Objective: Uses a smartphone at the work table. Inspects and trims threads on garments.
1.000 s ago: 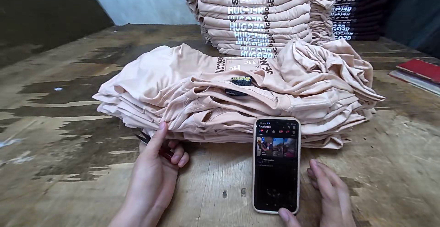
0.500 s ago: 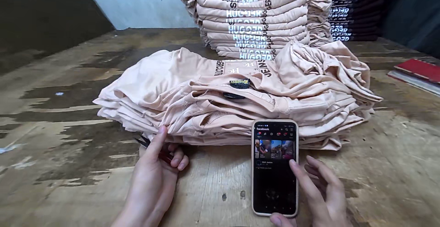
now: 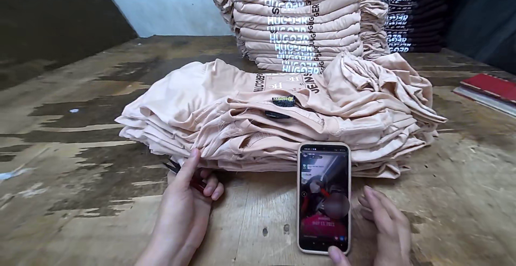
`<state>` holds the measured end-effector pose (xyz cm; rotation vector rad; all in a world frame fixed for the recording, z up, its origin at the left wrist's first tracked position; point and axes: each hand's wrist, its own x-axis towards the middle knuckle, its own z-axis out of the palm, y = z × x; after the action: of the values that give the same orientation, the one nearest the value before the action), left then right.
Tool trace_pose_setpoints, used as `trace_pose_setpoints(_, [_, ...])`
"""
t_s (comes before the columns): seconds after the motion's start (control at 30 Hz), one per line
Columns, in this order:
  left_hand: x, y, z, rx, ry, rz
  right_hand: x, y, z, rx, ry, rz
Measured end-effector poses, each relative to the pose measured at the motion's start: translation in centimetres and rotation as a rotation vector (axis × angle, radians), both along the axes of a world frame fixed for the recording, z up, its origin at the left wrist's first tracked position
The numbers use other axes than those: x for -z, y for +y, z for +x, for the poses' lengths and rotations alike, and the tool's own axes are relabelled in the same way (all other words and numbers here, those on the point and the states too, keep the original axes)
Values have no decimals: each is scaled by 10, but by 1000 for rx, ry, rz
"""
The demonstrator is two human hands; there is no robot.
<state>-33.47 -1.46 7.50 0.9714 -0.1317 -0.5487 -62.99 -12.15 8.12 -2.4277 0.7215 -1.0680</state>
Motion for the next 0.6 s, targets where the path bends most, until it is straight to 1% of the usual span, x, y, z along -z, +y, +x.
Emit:
trace_pose_setpoints(0.13, [-1, 0, -1, 0, -8, 16, -1, -1, -3, -10, 24, 34])
trace_pose_setpoints(0.6, [1, -1, 0, -22, -1, 8, 1, -3, 2, 18, 31, -9])
